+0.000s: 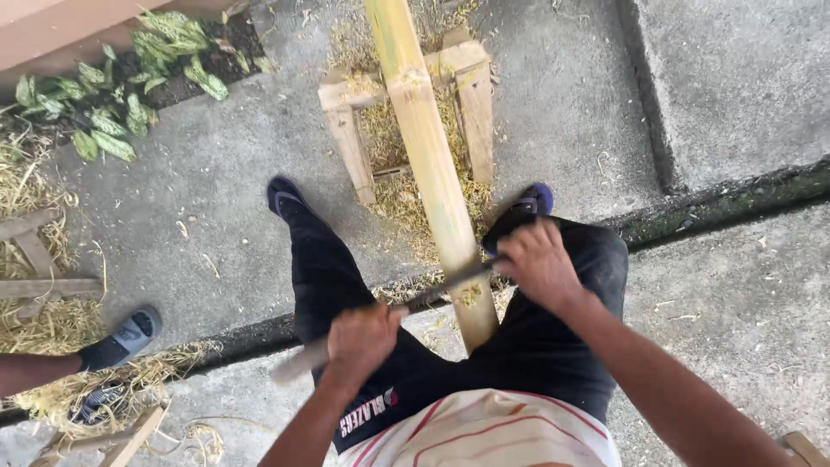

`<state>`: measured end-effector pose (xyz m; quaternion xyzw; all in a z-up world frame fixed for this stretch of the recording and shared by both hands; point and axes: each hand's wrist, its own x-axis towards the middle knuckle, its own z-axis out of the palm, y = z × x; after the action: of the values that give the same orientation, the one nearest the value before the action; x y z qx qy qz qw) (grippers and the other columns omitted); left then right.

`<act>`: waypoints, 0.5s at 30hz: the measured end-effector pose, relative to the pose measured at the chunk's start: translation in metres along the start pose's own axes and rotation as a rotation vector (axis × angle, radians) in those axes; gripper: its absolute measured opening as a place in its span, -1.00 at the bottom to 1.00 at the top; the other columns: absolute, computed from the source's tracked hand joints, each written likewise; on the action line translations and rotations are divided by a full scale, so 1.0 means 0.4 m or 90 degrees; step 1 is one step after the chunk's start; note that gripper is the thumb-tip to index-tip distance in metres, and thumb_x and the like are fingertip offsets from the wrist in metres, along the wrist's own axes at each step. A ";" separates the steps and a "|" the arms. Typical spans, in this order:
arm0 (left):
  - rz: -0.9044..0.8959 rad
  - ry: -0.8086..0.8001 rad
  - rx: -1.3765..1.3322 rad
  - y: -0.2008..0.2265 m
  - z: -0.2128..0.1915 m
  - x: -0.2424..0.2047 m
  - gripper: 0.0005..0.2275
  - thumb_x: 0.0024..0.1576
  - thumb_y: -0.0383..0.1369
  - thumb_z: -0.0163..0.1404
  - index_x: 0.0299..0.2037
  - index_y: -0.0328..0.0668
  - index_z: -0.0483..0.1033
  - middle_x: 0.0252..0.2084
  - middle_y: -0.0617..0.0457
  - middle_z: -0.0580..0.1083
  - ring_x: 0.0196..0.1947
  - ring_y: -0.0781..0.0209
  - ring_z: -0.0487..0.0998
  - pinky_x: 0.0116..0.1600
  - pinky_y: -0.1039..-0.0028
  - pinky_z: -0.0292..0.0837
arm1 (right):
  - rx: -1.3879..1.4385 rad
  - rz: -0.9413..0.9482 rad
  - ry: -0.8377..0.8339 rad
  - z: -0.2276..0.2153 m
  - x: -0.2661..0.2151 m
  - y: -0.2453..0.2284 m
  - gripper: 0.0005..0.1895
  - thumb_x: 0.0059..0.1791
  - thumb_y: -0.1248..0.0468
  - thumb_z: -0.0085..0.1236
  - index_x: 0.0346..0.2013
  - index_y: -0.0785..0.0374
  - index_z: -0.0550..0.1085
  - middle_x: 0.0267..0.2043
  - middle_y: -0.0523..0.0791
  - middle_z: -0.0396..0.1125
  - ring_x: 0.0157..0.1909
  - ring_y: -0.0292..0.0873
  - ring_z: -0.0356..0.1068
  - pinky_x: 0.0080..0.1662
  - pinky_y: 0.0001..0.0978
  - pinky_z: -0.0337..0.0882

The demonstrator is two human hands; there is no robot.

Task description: Shaving the outer layer of a bamboo pole using a machete.

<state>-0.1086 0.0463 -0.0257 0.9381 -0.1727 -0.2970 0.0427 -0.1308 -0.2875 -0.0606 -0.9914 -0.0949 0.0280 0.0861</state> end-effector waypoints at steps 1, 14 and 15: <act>-0.002 -0.001 0.000 0.009 -0.013 -0.002 -0.54 0.26 0.09 -0.24 -0.26 -0.09 0.55 -0.48 -0.15 0.57 -0.40 -0.18 0.64 -0.18 0.02 0.55 | 0.002 -0.001 -0.001 -0.001 0.003 0.012 -0.53 -0.17 -0.13 0.17 -0.11 0.04 0.54 -0.08 -0.09 0.38 0.20 0.09 0.25 0.32 0.11 0.05; -0.022 -0.078 -0.017 0.078 0.014 -0.084 -0.52 0.29 0.10 -0.25 -0.24 -0.13 0.54 -0.42 -0.20 0.57 -0.34 -0.19 0.64 -0.16 0.03 0.55 | 0.143 -0.044 -0.117 0.046 -0.063 0.068 -0.54 -0.18 -0.12 0.22 -0.14 0.07 0.55 -0.10 -0.13 0.41 0.16 0.01 0.29 0.31 -0.04 0.10; -0.023 -0.095 -0.027 0.079 0.025 -0.066 -0.53 0.30 0.10 -0.25 -0.21 -0.13 0.54 -0.40 -0.22 0.58 -0.31 -0.20 0.64 -0.14 0.02 0.54 | 0.154 -0.049 -0.150 0.037 -0.048 0.094 -0.54 -0.18 -0.13 0.22 -0.14 0.07 0.55 -0.11 -0.16 0.41 0.15 -0.04 0.30 0.32 -0.06 0.12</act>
<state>-0.1440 0.0262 -0.0139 0.9152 -0.1523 -0.3704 0.0445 -0.1439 -0.3250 -0.0810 -0.9591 -0.1385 0.1520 0.1944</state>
